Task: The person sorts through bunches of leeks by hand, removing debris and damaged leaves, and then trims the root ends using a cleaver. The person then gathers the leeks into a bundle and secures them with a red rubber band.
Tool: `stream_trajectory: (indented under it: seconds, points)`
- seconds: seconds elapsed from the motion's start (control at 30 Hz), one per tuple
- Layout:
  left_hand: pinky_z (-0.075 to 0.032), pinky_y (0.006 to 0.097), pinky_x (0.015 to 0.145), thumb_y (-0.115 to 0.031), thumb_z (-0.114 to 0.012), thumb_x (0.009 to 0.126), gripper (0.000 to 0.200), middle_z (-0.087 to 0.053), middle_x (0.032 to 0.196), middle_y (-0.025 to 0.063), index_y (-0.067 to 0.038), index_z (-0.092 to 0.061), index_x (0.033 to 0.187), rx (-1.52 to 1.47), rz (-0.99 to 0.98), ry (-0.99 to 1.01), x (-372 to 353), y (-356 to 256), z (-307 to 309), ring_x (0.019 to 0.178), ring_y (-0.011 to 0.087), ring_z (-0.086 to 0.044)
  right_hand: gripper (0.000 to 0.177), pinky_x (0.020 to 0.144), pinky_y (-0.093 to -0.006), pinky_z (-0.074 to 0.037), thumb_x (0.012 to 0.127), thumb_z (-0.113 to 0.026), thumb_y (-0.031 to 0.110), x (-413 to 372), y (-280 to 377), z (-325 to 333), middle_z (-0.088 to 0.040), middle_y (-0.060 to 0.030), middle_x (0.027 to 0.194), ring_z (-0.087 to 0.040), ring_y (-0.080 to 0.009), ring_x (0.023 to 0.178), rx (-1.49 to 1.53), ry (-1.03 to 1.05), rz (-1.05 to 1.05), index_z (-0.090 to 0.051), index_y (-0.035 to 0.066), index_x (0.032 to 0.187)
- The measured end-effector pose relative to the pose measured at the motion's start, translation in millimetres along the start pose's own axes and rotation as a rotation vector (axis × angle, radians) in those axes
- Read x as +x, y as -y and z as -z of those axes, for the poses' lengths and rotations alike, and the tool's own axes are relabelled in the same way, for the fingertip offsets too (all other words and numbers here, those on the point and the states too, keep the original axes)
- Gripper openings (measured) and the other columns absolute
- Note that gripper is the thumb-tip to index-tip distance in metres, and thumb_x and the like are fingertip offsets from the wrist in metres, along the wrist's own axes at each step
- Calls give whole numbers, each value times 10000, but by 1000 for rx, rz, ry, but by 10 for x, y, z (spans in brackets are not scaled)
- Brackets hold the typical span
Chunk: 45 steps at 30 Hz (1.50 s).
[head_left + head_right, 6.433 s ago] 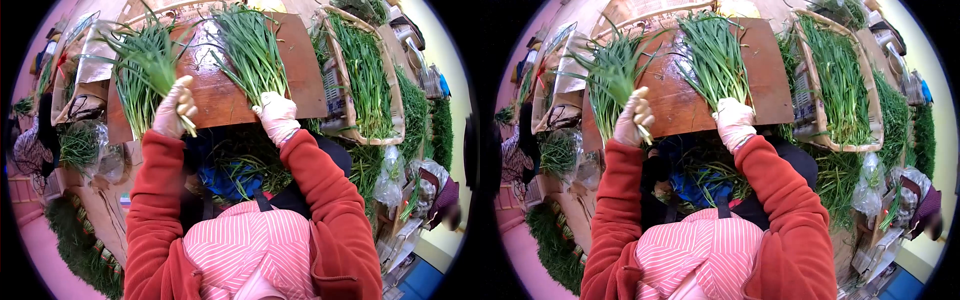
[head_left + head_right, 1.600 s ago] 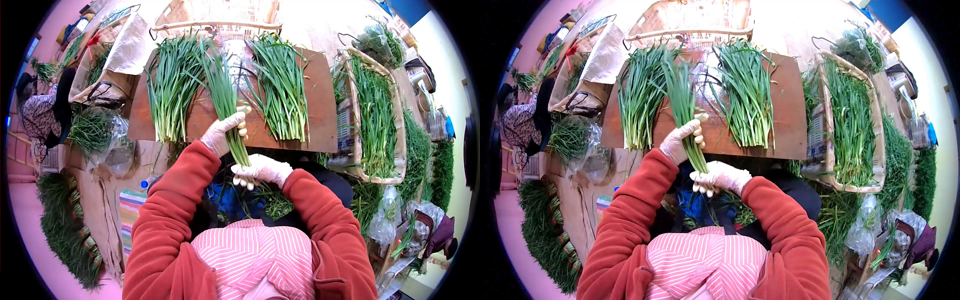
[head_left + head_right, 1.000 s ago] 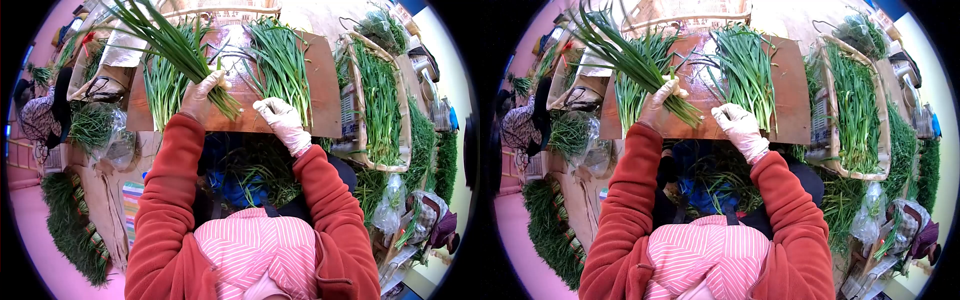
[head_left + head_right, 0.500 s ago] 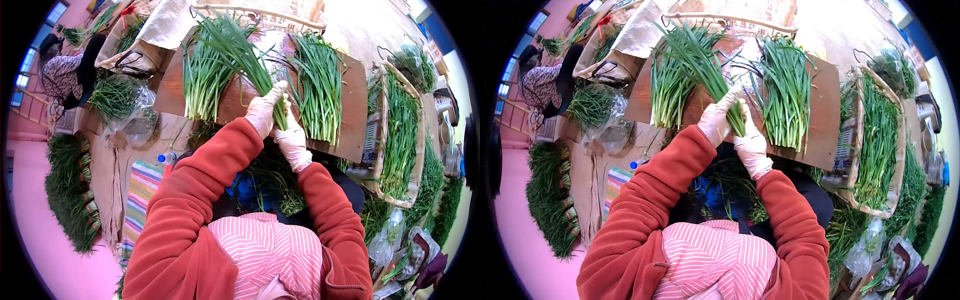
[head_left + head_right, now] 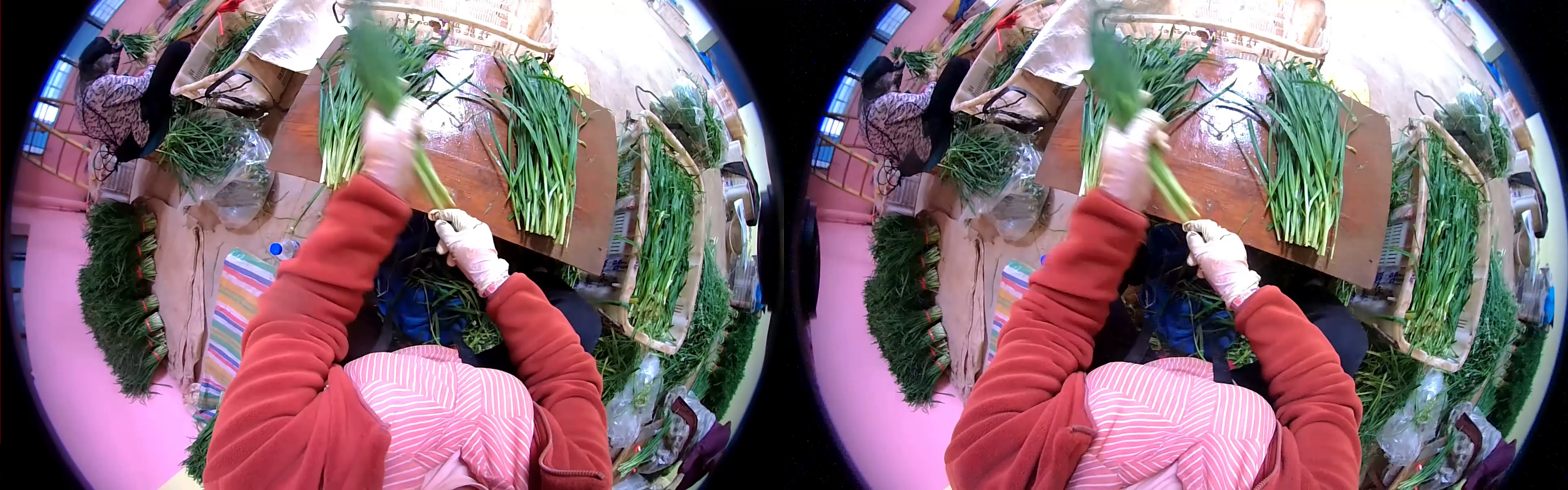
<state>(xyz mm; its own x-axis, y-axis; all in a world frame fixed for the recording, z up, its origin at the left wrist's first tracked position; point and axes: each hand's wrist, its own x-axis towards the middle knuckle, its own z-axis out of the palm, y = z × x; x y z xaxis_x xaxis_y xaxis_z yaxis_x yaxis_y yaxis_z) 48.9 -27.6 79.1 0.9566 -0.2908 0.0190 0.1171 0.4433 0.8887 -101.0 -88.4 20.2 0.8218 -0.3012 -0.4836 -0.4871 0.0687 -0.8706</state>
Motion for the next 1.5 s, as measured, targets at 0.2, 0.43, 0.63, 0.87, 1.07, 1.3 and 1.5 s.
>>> stream_trajectory:
  seconds: [0.2,0.43,0.63,0.87,1.07,1.3,1.5]
  points:
    - [-479,229,528,-47,-611,790,275,-534,686,-6,-58,-544,1057,247,34,-176,872,-723,1114,573,79,-520,239,422,-192,-372,885,-514,191,-54,88,292,-527,11,581,-435,-41,442,-6,-127,124,-583,95,1093]
    - [-453,273,545,-146,-626,760,380,-542,778,40,-48,-476,1096,791,141,-127,1494,-113,2091,562,122,-521,246,435,-181,-391,869,-540,150,-16,125,388,-561,22,696,-472,-32,516,40,-181,73,-596,103,1103]
    - [-391,306,877,-240,-609,817,451,-579,1088,83,-50,-490,1209,1063,166,156,1646,393,2257,972,189,-529,262,458,-181,-400,866,-538,140,46,111,396,-563,16,736,-479,-38,540,14,-194,96,-587,105,1121]
    - [-324,301,958,-566,-501,814,713,-539,1170,149,-22,-426,1269,1114,206,168,1590,143,2179,1082,233,-494,268,474,-184,-407,868,-530,131,5,118,464,-554,0,742,-482,-39,555,-4,-202,97,-582,100,1130]
    - [-228,327,1037,-611,-381,842,813,-342,1347,192,20,-269,1342,1145,132,76,1496,381,1835,1258,277,-312,256,499,-193,-427,864,-537,138,8,67,488,-563,-3,745,-500,-40,572,-36,-213,121,-597,99,1110]
    - [-313,306,980,-521,-407,879,666,-406,1298,81,-58,-282,1340,673,344,198,1570,497,1897,1129,202,-413,255,784,-315,-473,832,-545,198,115,-146,565,-626,-113,925,-607,-256,865,-329,-384,541,-597,96,1059]
    - [-392,300,919,-608,-419,836,729,-476,1265,56,-81,-352,1336,643,263,67,1653,669,2099,1057,196,-494,237,812,-296,-457,831,-567,183,-18,59,1294,-623,-113,953,-598,-233,894,-304,-780,599,-610,40,1015]
